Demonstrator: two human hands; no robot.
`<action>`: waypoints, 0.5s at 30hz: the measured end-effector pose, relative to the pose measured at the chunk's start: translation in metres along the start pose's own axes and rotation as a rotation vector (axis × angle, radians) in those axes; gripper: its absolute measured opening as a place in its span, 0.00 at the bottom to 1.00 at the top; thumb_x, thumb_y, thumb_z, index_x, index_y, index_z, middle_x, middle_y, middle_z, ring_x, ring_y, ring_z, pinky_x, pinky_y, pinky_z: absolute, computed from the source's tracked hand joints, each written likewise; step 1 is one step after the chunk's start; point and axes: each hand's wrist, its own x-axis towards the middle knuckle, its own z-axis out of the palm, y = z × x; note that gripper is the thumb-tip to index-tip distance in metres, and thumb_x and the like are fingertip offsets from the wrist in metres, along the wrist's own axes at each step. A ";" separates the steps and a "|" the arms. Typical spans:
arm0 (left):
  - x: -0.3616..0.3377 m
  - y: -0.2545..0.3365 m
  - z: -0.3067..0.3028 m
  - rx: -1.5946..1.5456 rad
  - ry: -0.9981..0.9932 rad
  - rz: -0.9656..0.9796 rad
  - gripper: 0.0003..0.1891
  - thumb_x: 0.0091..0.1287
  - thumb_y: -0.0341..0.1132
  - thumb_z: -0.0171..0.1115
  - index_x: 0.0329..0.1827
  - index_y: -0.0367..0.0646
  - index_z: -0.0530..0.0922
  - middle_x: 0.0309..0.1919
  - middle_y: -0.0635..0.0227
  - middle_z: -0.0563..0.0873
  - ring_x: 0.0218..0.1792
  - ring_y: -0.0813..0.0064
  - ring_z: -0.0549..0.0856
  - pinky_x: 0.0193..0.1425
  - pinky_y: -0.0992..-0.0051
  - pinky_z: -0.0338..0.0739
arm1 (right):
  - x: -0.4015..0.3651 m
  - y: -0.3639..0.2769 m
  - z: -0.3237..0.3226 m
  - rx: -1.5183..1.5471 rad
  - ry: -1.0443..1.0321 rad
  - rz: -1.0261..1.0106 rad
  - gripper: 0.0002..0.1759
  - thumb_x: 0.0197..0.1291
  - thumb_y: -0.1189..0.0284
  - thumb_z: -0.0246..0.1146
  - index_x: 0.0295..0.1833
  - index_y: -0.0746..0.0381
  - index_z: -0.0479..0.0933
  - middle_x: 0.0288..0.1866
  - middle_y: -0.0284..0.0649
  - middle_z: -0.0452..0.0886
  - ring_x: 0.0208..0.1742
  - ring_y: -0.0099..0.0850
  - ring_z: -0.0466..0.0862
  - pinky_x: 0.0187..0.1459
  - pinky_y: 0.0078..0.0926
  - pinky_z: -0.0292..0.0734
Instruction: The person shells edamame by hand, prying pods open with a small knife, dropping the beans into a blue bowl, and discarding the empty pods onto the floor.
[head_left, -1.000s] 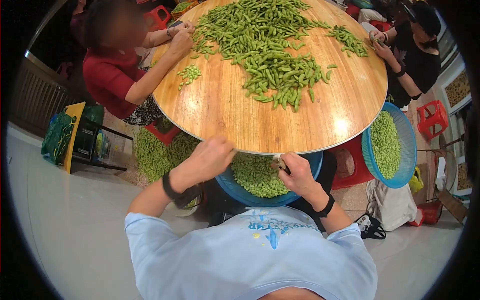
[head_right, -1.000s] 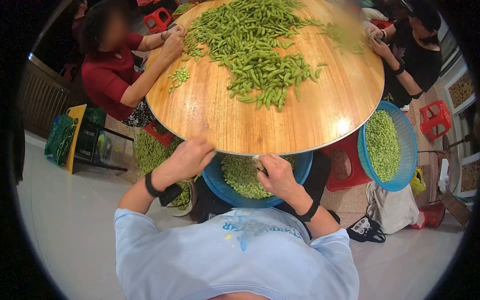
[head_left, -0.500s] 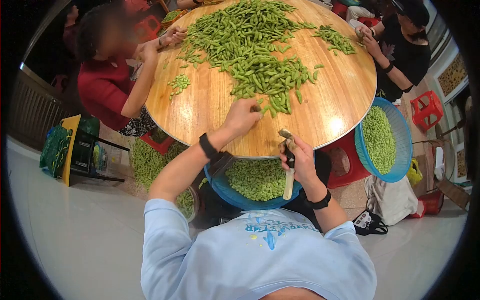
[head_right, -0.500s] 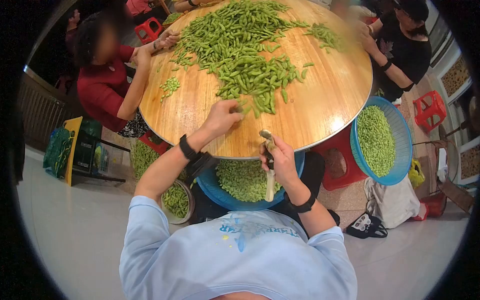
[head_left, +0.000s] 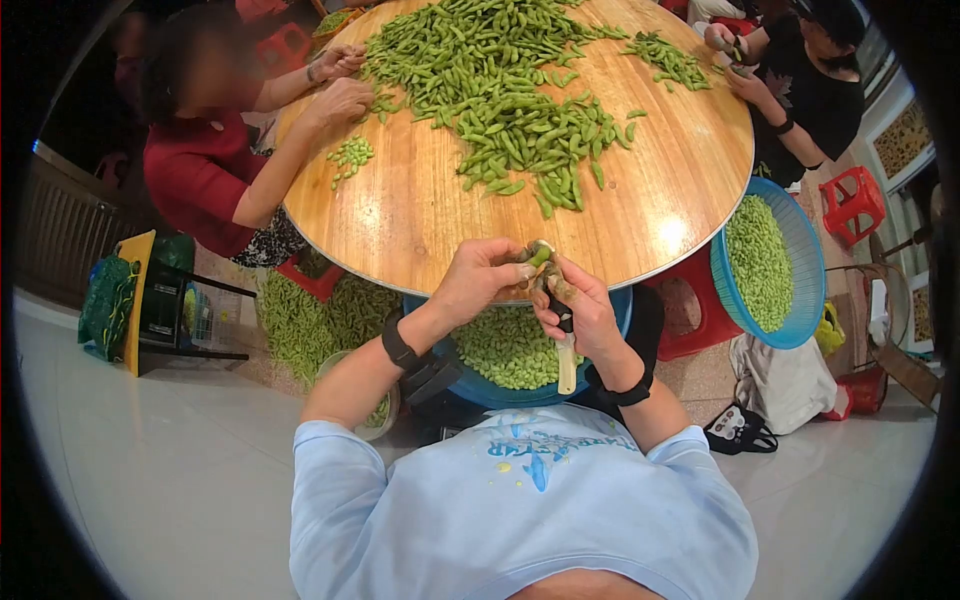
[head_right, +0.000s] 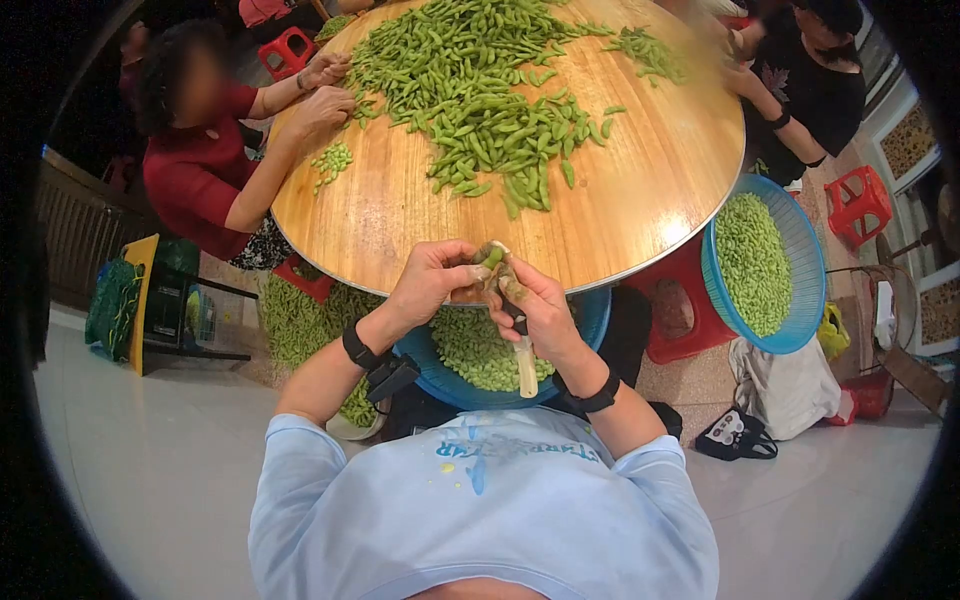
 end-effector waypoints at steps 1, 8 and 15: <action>0.000 0.001 0.000 -0.002 0.000 0.000 0.08 0.64 0.27 0.62 0.44 0.35 0.80 0.34 0.71 0.84 0.32 0.84 0.82 0.35 0.83 0.78 | -0.002 -0.002 0.004 -0.003 0.003 -0.002 0.20 0.71 0.70 0.49 0.66 0.62 0.67 0.34 0.35 0.72 0.26 0.20 0.69 0.21 0.13 0.65; -0.003 -0.012 0.003 0.042 0.013 0.097 0.06 0.65 0.27 0.62 0.42 0.35 0.80 0.33 0.72 0.83 0.32 0.85 0.81 0.36 0.83 0.77 | 0.001 0.000 0.000 -0.051 0.007 -0.008 0.19 0.71 0.71 0.50 0.65 0.63 0.67 0.33 0.34 0.72 0.25 0.19 0.68 0.21 0.13 0.64; 0.002 -0.010 -0.007 -0.125 -0.147 0.012 0.06 0.64 0.29 0.63 0.41 0.38 0.79 0.29 0.72 0.83 0.30 0.85 0.81 0.29 0.86 0.73 | -0.003 -0.003 -0.001 0.094 -0.008 0.015 0.17 0.70 0.71 0.52 0.61 0.64 0.69 0.32 0.35 0.71 0.24 0.20 0.67 0.20 0.13 0.63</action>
